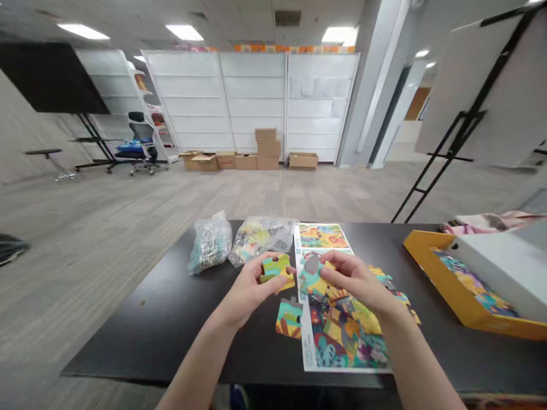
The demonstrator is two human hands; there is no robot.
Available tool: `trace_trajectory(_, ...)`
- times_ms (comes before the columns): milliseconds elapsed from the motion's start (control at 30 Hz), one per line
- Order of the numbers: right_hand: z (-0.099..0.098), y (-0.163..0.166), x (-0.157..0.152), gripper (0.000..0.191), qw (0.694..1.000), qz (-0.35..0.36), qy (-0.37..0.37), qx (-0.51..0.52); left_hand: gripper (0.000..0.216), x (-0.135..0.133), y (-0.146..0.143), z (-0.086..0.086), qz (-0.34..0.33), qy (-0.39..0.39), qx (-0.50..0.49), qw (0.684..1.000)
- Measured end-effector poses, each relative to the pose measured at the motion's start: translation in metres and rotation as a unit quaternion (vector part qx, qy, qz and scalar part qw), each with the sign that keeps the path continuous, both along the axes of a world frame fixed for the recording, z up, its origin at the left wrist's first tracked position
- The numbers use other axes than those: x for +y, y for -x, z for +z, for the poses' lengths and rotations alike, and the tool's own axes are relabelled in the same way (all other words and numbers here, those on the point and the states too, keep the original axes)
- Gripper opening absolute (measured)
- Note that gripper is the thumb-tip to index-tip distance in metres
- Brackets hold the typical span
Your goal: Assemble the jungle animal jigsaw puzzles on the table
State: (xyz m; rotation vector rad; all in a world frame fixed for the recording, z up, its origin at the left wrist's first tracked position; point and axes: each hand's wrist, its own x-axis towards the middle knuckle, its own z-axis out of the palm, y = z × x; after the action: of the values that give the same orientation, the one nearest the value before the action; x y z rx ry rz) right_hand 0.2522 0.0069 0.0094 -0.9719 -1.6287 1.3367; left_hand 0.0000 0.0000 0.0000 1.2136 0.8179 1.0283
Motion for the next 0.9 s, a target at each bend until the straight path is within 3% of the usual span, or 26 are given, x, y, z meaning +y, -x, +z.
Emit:
trace_trajectory(367, -0.003, 0.001, 0.001, 0.036, 0.999, 0.015, -0.013, -0.027, 0.027, 0.005, -0.021, 0.002, -0.007, 0.032, -0.044, 0.999)
trace_trajectory(567, -0.009, 0.005, 0.008, 0.034, 0.998, -0.054, -0.004, 0.017, 0.034, 0.006, -0.019, 0.0, -0.003, 0.037, -0.016, 0.999)
trace_trajectory(900, -0.012, 0.008, 0.009, 0.038, 0.996, -0.066, -0.027, -0.047, 0.04, 0.005, -0.021, -0.002, 0.005, 0.038, -0.003, 0.999)
